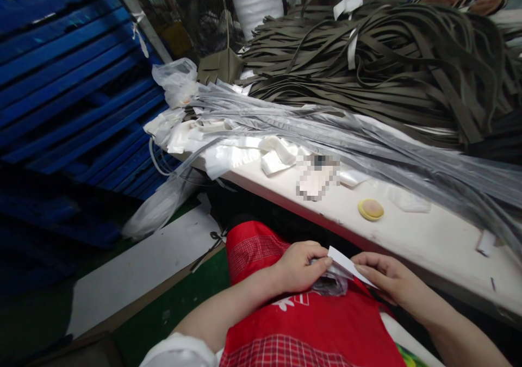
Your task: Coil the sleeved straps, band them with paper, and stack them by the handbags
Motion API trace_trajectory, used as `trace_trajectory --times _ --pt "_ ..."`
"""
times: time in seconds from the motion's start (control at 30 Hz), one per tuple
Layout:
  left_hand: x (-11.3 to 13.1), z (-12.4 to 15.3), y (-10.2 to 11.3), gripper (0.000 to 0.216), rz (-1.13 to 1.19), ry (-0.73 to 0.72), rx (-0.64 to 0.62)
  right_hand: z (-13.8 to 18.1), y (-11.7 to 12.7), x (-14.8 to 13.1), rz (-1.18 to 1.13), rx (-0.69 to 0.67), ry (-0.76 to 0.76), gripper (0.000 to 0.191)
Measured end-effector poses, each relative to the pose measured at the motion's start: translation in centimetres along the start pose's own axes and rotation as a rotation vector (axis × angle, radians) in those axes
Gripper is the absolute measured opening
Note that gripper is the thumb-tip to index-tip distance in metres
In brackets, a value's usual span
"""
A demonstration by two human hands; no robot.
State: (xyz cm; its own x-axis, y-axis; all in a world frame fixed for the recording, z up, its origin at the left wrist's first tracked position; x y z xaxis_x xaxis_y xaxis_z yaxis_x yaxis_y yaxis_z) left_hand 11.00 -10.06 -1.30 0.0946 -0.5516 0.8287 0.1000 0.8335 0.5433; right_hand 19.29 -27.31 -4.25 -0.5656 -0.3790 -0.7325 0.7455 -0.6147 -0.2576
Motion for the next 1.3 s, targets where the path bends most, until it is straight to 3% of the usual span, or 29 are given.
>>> trace_trajectory --times 0.53,0.73,0.83,1.0,1.2,1.3 --pt "0.4 -0.1 0.2 0.029 -0.06 -0.022 0.016 -0.2 -0.1 -0.6 0.012 -0.026 0.002 0.044" --pt "-0.4 -0.3 -0.3 0.03 -0.014 0.078 0.027 -0.1 -0.1 -1.3 0.266 -0.01 0.189 0.036" --pt "-0.8 -0.6 -0.5 0.028 0.088 0.135 0.03 0.8 -1.0 -3.0 0.518 0.067 0.329 0.024" --pt "-0.8 -0.9 -0.6 0.028 0.165 0.141 0.015 2.0 -2.8 -4.2 0.721 0.055 0.449 0.023" --pt "-1.1 -1.0 -0.7 0.031 0.073 0.158 0.053 2.0 -0.8 -4.1 0.939 0.201 0.612 0.022" --pt "-0.8 -1.1 -0.8 0.033 0.052 0.127 0.058 2.1 0.3 -4.3 0.958 0.208 0.667 0.025"
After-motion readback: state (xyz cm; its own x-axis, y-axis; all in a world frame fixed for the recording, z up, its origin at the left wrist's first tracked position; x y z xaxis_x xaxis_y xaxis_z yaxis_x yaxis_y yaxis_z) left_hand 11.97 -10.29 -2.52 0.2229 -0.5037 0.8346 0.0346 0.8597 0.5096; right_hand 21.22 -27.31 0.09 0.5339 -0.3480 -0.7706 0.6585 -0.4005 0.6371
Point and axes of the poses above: each hand's wrist, its own z-axis away from the middle knuckle, its own y-axis out of the back of the hand, x = y × z, the point moved 5 cm from there along -z, towards the middle knuckle, and after that the axes turned 12 degrees about -z, right-handed, at the moved point
